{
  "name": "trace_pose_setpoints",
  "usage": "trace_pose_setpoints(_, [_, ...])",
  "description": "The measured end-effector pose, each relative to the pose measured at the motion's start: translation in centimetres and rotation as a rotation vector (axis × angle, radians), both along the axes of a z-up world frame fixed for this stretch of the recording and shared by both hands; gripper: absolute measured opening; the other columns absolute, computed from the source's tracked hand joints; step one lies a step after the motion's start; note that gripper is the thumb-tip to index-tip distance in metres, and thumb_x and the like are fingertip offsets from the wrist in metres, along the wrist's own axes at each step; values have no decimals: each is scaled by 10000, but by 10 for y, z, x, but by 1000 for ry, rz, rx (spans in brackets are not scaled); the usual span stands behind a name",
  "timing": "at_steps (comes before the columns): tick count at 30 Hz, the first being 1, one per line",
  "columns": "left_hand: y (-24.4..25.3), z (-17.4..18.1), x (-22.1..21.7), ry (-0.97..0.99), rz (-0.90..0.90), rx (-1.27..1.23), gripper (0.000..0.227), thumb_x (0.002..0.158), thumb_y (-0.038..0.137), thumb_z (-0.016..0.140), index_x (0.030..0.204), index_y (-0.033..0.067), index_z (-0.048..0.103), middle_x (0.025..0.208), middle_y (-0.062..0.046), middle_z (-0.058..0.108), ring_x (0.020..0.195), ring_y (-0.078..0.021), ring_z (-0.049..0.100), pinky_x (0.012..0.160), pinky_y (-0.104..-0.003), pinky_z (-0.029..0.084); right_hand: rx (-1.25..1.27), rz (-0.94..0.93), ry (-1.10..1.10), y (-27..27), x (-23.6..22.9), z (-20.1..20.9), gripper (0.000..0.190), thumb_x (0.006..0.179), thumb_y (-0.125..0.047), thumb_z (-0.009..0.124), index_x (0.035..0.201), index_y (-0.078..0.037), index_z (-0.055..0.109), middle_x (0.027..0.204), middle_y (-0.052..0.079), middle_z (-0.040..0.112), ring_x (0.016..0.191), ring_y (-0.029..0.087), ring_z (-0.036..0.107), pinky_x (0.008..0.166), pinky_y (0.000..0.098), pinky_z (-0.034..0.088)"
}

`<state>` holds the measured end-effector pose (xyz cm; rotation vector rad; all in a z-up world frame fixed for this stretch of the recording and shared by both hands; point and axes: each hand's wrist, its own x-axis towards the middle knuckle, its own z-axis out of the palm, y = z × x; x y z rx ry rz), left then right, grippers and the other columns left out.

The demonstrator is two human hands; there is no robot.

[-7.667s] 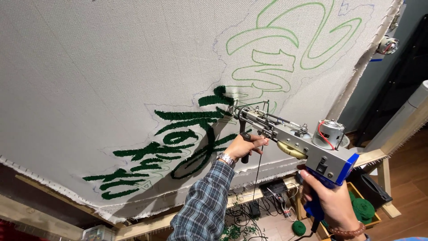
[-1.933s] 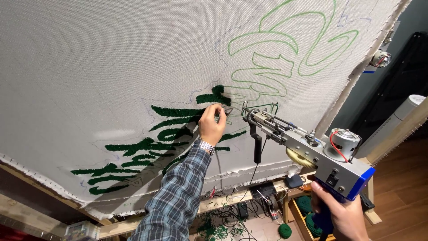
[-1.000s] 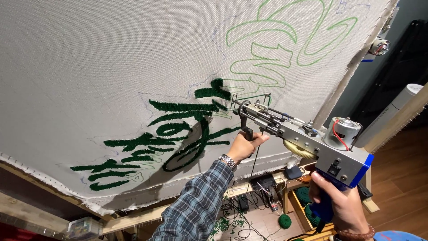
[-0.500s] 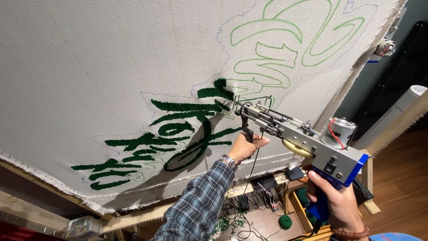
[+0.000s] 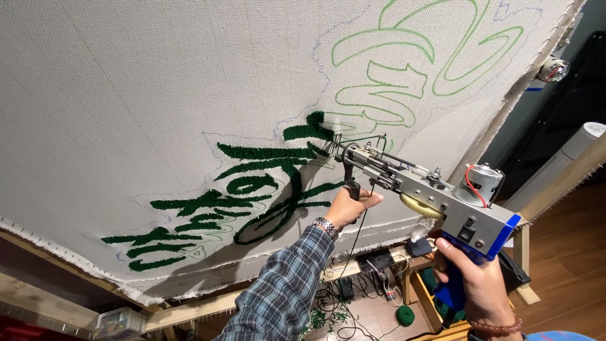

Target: A person uses a tufting gun to fill in a green design on a canvas stretched over a vertical frame.

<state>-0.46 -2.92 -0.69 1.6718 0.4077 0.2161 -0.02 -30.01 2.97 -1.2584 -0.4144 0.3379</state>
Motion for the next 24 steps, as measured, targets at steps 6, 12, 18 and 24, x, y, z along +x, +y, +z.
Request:
trace_pose_setpoints(6, [7, -3, 4, 20, -9, 25, 424, 847, 459, 778, 1082, 107, 808, 1047, -10, 770, 595, -92, 428, 605, -261, 433, 2, -6, -3, 9, 0, 2, 184, 937, -40, 696, 952, 16, 522, 605, 140, 479, 405, 234, 443, 411, 360, 412])
trace_pose_setpoints(12, [17, -3, 15, 47, 29, 15, 498, 797, 499, 783, 1110, 113, 799, 1161, -31, 766, 573, -87, 440, 555, -242, 452, -64, -68, -42, 26, -6, 8, 182, 936, -56, 720, 922, -17, 543, 615, 107, 501, 420, 213, 456, 410, 337, 446])
trace_pose_setpoints(18, [41, -18, 37, -89, 109, -104, 343, 828, 413, 861, 678, 191, 647, 677, 86, 557, 509, -89, 339, 491, -251, 360, -19, -65, -81, 56, -12, 6, 166, 912, -45, 736, 904, -25, 572, 563, 95, 538, 382, 206, 487, 339, 340, 475])
trace_pose_setpoints(24, [83, -65, 91, -27, 186, -172, 491, 749, 294, 887, 1125, 1, 771, 1284, -137, 747, 1042, -193, 691, 817, -283, 530, -191, -157, -11, 82, -18, 11, 237, 870, -44, 800, 1093, 13, 743, 794, 156, 719, 573, 256, 646, 505, 361, 558])
